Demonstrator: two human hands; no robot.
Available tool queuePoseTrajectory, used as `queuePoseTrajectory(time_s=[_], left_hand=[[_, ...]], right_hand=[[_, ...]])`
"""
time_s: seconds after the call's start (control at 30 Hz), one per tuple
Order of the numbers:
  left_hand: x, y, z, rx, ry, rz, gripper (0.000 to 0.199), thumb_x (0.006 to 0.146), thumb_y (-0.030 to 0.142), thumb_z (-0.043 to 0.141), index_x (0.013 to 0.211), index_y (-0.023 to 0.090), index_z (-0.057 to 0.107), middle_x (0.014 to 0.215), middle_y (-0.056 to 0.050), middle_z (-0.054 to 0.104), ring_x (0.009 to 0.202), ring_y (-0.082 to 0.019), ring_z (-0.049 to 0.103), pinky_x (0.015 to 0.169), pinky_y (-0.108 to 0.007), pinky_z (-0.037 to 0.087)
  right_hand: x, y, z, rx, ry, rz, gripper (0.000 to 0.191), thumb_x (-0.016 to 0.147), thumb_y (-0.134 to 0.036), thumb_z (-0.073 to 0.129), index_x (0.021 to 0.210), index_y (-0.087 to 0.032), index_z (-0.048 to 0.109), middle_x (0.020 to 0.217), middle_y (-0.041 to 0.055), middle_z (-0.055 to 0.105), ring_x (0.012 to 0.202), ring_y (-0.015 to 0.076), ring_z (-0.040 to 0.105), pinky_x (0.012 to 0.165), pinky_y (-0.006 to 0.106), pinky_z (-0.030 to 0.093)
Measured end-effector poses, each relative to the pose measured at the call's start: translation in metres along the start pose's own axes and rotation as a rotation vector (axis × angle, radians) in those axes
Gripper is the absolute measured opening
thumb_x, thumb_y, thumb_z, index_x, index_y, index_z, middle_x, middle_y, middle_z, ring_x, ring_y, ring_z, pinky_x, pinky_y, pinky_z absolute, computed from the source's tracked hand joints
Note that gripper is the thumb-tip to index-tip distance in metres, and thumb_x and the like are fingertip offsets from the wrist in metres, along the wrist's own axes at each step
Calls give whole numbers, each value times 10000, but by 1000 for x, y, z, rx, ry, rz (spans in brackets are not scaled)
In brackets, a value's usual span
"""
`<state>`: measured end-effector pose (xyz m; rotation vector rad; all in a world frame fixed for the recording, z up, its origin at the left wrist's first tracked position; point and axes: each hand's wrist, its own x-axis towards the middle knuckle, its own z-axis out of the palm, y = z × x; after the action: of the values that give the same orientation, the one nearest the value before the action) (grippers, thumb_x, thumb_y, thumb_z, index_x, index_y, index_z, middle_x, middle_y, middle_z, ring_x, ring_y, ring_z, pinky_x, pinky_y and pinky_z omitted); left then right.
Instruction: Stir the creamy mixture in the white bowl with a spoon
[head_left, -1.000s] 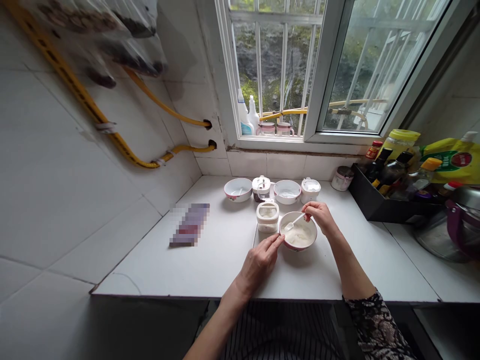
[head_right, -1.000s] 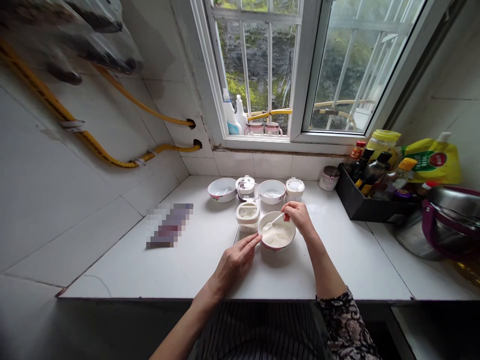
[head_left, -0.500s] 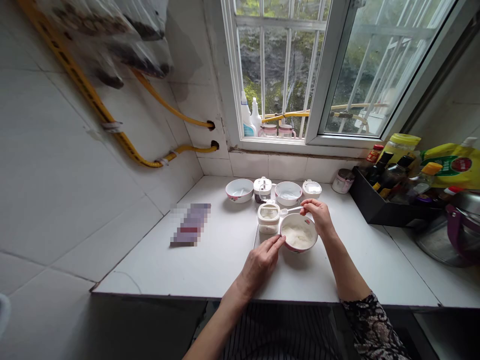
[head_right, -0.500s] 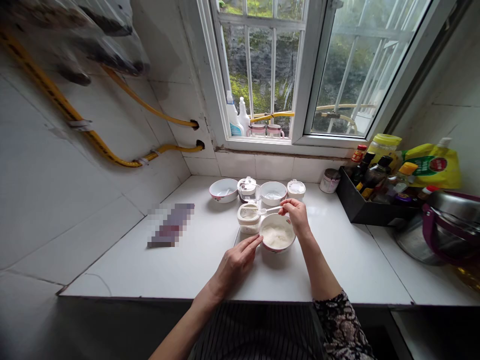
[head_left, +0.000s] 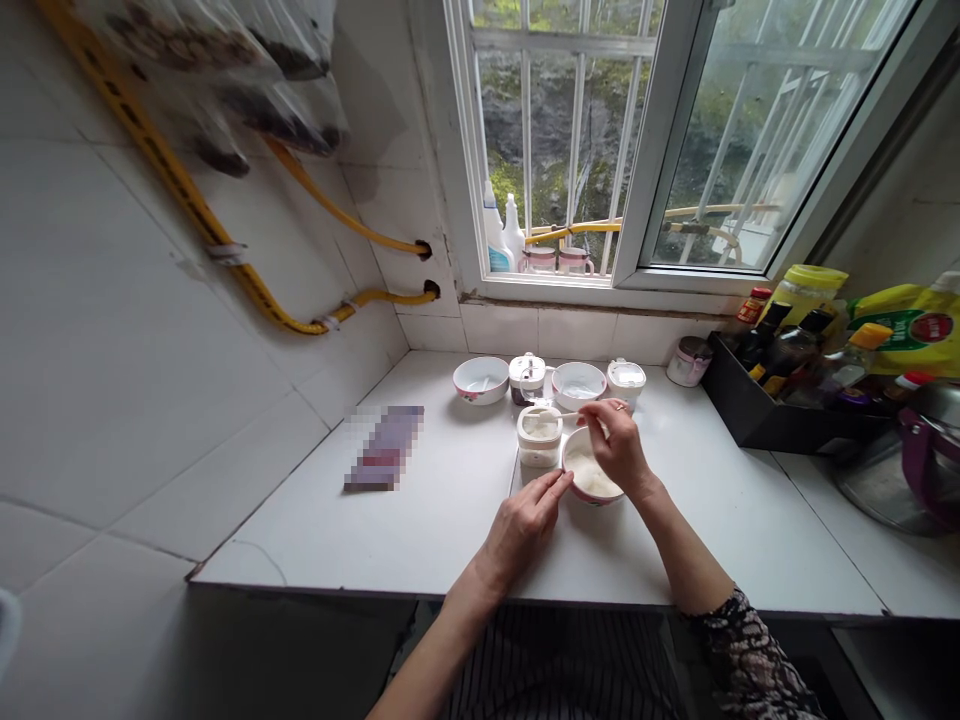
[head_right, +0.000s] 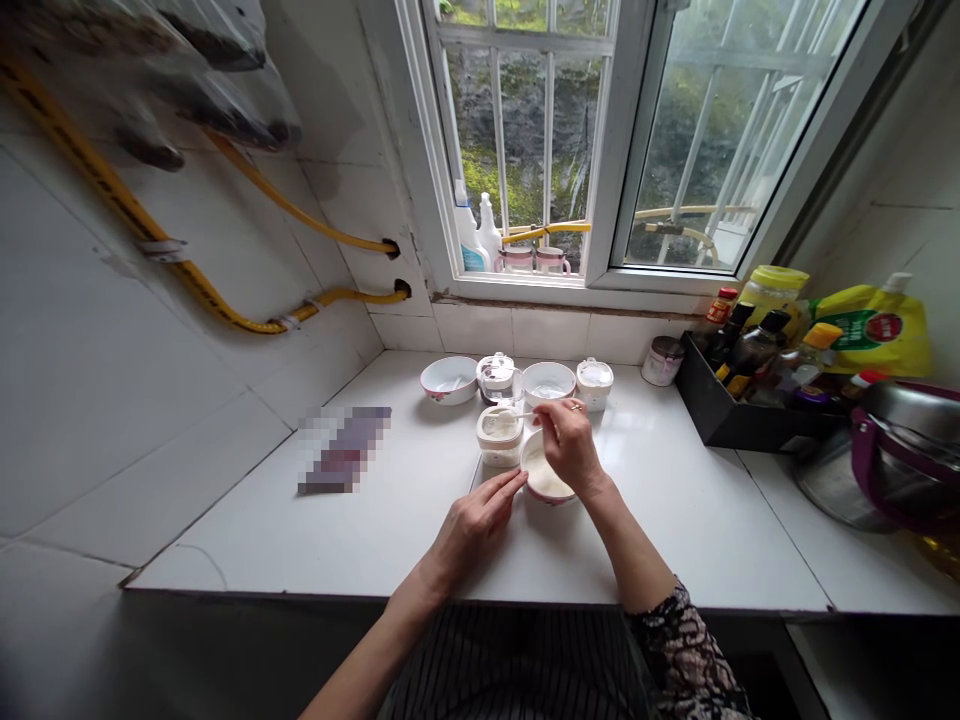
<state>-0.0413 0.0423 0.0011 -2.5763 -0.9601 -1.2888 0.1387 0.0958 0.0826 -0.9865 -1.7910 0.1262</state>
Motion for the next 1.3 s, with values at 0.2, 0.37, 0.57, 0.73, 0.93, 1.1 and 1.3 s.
queuePoseTrajectory(time_s=[0.2, 0.37, 0.57, 0.73, 0.93, 1.1, 1.3], left_hand=[[-1, 0, -1, -13, -22, -16, 534, 925, 21, 396, 1429, 185, 462, 1247, -120, 656, 1120, -200, 664, 912, -313, 594], [-2, 0, 0, -7, -21, -14, 554, 917, 12, 393, 1437, 192, 449, 1247, -120, 656, 1113, -202, 667, 908, -316, 595], [-1, 0, -2, -6, -33, -13, 538, 925, 18, 387, 1431, 190, 451, 1243, -120, 656, 1116, -203, 665, 909, -318, 594], [-1, 0, -2, -9, -35, -10, 556, 918, 16, 395, 1444, 190, 442, 1254, -120, 652, 1122, -201, 662, 929, -319, 584], [-2, -1, 0, -9, -16, -6, 537, 917, 10, 397, 1421, 183, 464, 1249, -122, 653, 1120, -203, 661, 926, -318, 584], [-2, 0, 1, -6, -2, -1, 507, 913, 3, 407, 1385, 169, 492, 1233, -125, 661, 1098, -208, 671, 899, -322, 597], [0, 1, 0, -10, 5, -2, 497, 915, 1, 402, 1375, 164, 498, 1232, -127, 662, 1099, -209, 672, 893, -322, 601]], right_hand=[[7, 12, -22, 351, 91, 557, 166, 772, -355, 538, 793, -204, 606, 627, 12, 654, 607, 180, 612, 592, 293, 471], [7, 21, -38, 282, -29, 584, 98, 653, -271, 503, 646, -211, 581, 481, -40, 542, 459, 138, 514, 521, 271, 423], [2, 15, -29, 3, -148, 451, 124, 652, -234, 475, 575, -222, 571, 501, -17, 553, 494, 137, 479, 513, 261, 349], [-1, 13, -19, 84, -230, 544, 135, 630, -226, 460, 582, -220, 586, 457, -30, 545, 487, 139, 489, 524, 253, 367], [2, 22, -24, 281, -127, 716, 141, 588, -271, 492, 580, -193, 610, 444, -24, 548, 477, 129, 480, 533, 254, 394], [6, 29, -27, 450, -79, 799, 116, 540, -259, 516, 555, -185, 603, 413, -21, 532, 438, 114, 442, 490, 252, 371], [9, 30, -32, 576, -57, 849, 97, 523, -223, 528, 545, -177, 611, 422, -13, 542, 432, 116, 461, 490, 267, 396]])
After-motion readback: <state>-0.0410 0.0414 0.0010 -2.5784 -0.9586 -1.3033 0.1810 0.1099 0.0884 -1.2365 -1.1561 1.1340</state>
